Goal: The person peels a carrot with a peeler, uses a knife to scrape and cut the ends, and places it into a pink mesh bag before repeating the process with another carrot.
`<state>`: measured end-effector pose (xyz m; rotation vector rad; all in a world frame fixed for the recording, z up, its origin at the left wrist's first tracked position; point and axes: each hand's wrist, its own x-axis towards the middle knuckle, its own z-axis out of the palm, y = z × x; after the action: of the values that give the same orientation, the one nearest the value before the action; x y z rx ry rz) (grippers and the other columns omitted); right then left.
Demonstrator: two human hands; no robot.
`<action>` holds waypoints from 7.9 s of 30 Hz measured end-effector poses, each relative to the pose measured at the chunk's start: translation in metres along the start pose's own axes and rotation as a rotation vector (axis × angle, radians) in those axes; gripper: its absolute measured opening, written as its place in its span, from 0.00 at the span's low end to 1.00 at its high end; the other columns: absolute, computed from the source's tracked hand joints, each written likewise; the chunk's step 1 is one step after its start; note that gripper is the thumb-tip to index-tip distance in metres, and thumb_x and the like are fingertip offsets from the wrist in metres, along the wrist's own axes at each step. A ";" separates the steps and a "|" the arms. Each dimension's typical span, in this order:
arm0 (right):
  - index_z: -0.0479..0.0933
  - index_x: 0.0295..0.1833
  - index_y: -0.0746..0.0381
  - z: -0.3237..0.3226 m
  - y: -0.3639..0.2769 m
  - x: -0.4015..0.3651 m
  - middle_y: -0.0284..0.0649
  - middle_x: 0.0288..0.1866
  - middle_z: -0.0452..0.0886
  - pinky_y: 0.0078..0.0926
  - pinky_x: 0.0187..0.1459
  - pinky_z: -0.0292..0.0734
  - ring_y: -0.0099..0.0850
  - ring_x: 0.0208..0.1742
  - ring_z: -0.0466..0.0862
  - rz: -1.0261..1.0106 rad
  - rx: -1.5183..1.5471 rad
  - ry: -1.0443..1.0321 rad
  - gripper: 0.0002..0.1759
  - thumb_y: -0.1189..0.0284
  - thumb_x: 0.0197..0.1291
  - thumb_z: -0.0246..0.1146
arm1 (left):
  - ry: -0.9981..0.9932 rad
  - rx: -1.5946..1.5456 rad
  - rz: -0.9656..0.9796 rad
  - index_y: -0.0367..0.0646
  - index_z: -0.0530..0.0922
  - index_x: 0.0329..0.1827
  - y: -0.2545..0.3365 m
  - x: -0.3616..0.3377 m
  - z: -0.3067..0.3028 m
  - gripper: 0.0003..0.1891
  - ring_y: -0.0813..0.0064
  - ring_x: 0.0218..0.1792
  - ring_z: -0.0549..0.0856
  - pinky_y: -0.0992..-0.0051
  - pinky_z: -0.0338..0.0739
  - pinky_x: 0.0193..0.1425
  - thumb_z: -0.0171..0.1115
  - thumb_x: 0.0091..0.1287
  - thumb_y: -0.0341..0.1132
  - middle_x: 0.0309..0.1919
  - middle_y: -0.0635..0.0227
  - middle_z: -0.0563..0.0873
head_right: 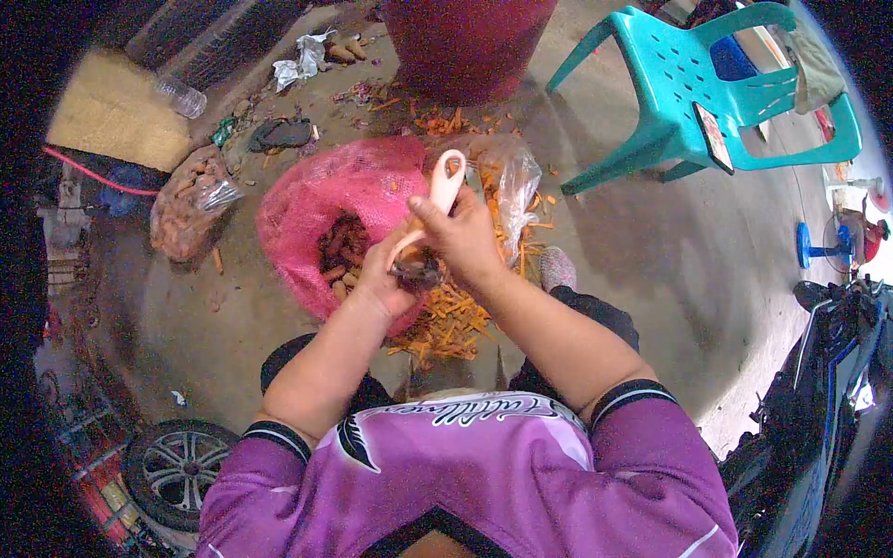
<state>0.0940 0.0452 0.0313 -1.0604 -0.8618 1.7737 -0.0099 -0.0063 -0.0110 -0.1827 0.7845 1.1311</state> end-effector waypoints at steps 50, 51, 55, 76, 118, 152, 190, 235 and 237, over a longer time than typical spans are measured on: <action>0.70 0.30 0.65 -0.044 0.016 0.062 0.33 0.20 0.71 0.19 0.18 0.61 0.20 0.18 0.69 -0.028 -0.268 0.385 0.08 0.71 0.47 0.57 | -0.090 0.331 0.004 0.40 0.71 0.42 -0.015 -0.009 -0.005 0.17 0.75 0.23 0.77 0.76 0.73 0.25 0.45 0.65 0.46 0.26 0.67 0.77; 0.71 0.30 0.65 -0.041 0.013 0.059 0.33 0.20 0.71 0.20 0.18 0.61 0.20 0.18 0.69 -0.025 -0.283 0.364 0.08 0.71 0.47 0.57 | -0.137 0.324 -0.017 0.40 0.71 0.43 -0.012 -0.008 -0.005 0.17 0.74 0.24 0.77 0.76 0.73 0.26 0.45 0.65 0.46 0.26 0.67 0.77; 0.70 0.33 0.65 -0.023 0.022 0.029 0.34 0.23 0.72 0.19 0.20 0.66 0.20 0.21 0.71 -0.058 -0.568 0.084 0.09 0.71 0.49 0.58 | 0.176 0.196 0.010 0.43 0.72 0.39 0.000 -0.013 0.008 0.13 0.79 0.18 0.73 0.80 0.69 0.22 0.42 0.67 0.42 0.21 0.72 0.75; 0.70 0.32 0.66 -0.012 0.039 0.011 0.33 0.22 0.71 0.18 0.19 0.63 0.20 0.19 0.69 -0.016 -0.322 0.030 0.12 0.68 0.50 0.60 | 0.121 0.120 0.015 0.43 0.72 0.43 -0.007 0.002 -0.011 0.19 0.72 0.24 0.77 0.74 0.74 0.25 0.47 0.63 0.50 0.27 0.66 0.78; 0.71 0.35 0.69 -0.036 0.025 0.043 0.35 0.26 0.73 0.19 0.25 0.68 0.21 0.23 0.72 -0.012 -0.339 0.238 0.13 0.70 0.49 0.59 | 0.063 0.162 -0.021 0.42 0.72 0.43 -0.008 -0.004 -0.012 0.17 0.79 0.22 0.74 0.78 0.71 0.24 0.47 0.64 0.47 0.22 0.72 0.74; 0.70 0.35 0.68 -0.028 0.053 0.017 0.35 0.25 0.73 0.19 0.26 0.68 0.21 0.25 0.72 -0.112 -0.405 0.019 0.12 0.70 0.49 0.60 | 0.303 0.165 0.015 0.42 0.73 0.42 -0.007 -0.017 0.014 0.15 0.78 0.19 0.74 0.80 0.70 0.20 0.48 0.64 0.45 0.24 0.71 0.76; 0.73 0.36 0.68 -0.111 0.124 0.104 0.42 0.23 0.76 0.27 0.28 0.73 0.32 0.25 0.77 0.244 -0.630 0.347 0.20 0.60 0.49 0.60 | -0.030 0.525 -0.020 0.45 0.65 0.46 0.015 -0.021 -0.021 0.13 0.76 0.25 0.76 0.79 0.72 0.24 0.42 0.67 0.43 0.29 0.66 0.76; 0.70 0.46 0.72 -0.064 -0.011 -0.004 0.46 0.40 0.78 0.27 0.47 0.70 0.34 0.43 0.77 0.102 -0.855 -0.526 0.44 0.56 0.21 0.76 | -0.515 1.251 0.007 0.36 0.75 0.46 0.051 -0.038 0.026 0.16 0.88 0.33 0.75 0.87 0.69 0.33 0.60 0.57 0.34 0.36 0.72 0.80; 0.70 0.46 0.72 -0.065 -0.009 -0.002 0.46 0.40 0.78 0.27 0.47 0.70 0.33 0.43 0.77 0.119 -0.821 -0.474 0.44 0.56 0.21 0.76 | -0.449 1.298 -0.082 0.33 0.74 0.47 0.059 -0.045 0.040 0.15 0.82 0.42 0.76 0.81 0.70 0.48 0.58 0.58 0.32 0.40 0.67 0.80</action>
<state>0.1562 0.0541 0.0138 -1.2064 -1.9652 1.8290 -0.0509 0.0071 0.0618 1.0745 0.9419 0.3826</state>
